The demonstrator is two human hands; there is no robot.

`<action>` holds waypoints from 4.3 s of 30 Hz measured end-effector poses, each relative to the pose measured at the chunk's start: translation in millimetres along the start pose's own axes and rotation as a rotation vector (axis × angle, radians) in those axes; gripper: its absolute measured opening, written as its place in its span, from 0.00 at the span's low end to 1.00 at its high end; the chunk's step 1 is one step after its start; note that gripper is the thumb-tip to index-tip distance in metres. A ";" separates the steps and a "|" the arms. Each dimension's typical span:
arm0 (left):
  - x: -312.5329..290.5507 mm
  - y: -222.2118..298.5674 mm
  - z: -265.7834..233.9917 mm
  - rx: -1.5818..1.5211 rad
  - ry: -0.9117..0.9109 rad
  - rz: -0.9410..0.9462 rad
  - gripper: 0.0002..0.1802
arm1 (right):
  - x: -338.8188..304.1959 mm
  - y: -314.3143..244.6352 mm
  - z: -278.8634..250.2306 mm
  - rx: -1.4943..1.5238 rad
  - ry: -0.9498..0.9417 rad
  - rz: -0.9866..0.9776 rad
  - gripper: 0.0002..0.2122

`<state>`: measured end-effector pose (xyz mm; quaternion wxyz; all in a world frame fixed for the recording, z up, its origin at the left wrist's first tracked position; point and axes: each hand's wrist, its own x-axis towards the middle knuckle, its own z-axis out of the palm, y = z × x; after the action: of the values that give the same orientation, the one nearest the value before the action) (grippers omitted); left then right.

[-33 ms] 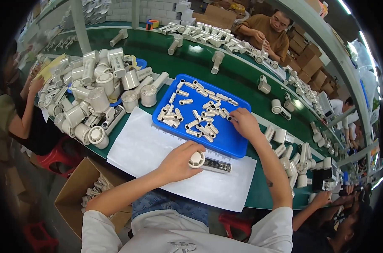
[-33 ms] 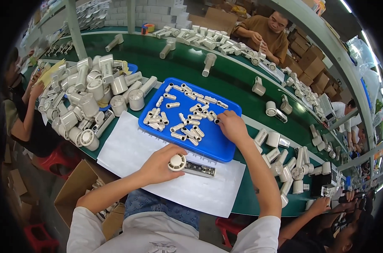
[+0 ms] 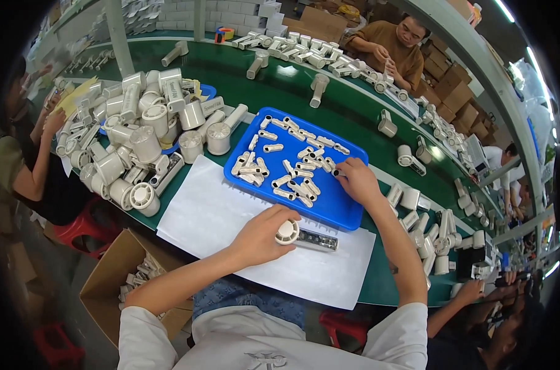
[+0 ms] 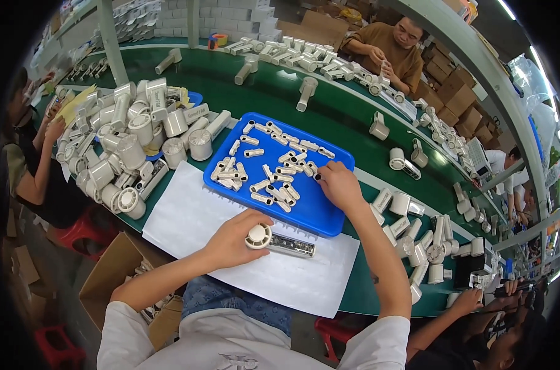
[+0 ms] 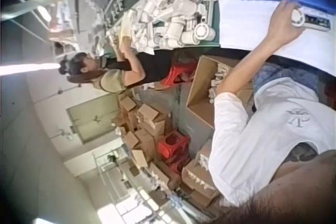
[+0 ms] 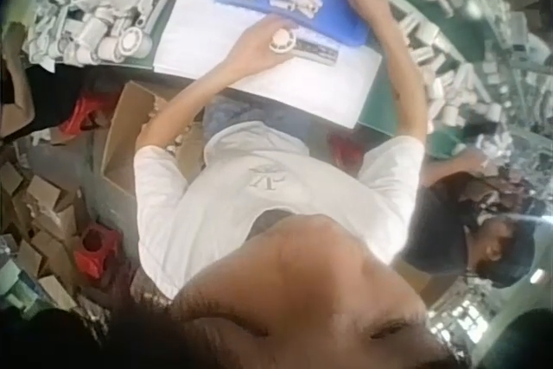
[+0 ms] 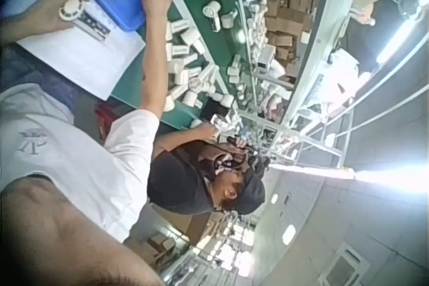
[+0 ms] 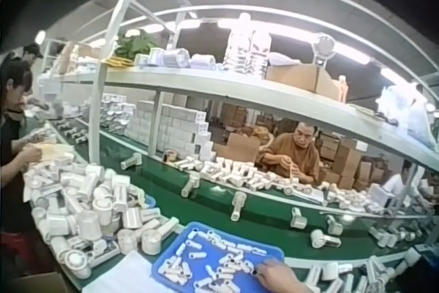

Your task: The person assembles portable fans by attaching plastic cover pieces from a tray onto the fan bodies, peeling adhesive pads from a sheet to stick onto the bottom of the fans, and placing the fans onto the conveyor belt.

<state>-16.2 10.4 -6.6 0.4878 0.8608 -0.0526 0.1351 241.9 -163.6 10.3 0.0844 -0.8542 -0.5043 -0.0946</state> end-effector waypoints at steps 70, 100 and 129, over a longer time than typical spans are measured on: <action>11.5 -15.2 8.5 -0.091 0.152 0.051 0.29 | -95.5 -134.3 -33.5 0.625 0.186 0.099 0.11; 25.7 -19.7 1.7 0.184 -0.018 0.278 0.17 | -90.5 -152.1 -24.7 0.258 0.181 0.105 0.08; -11.5 7.1 24.6 0.458 -0.010 0.067 0.23 | -122.1 -135.0 7.0 0.602 -0.002 -0.030 0.26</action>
<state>-24.3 -14.8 -16.0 0.2744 0.9476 -0.0516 0.1553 66.2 -200.7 -20.0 0.3317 -0.7833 -0.5224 0.0589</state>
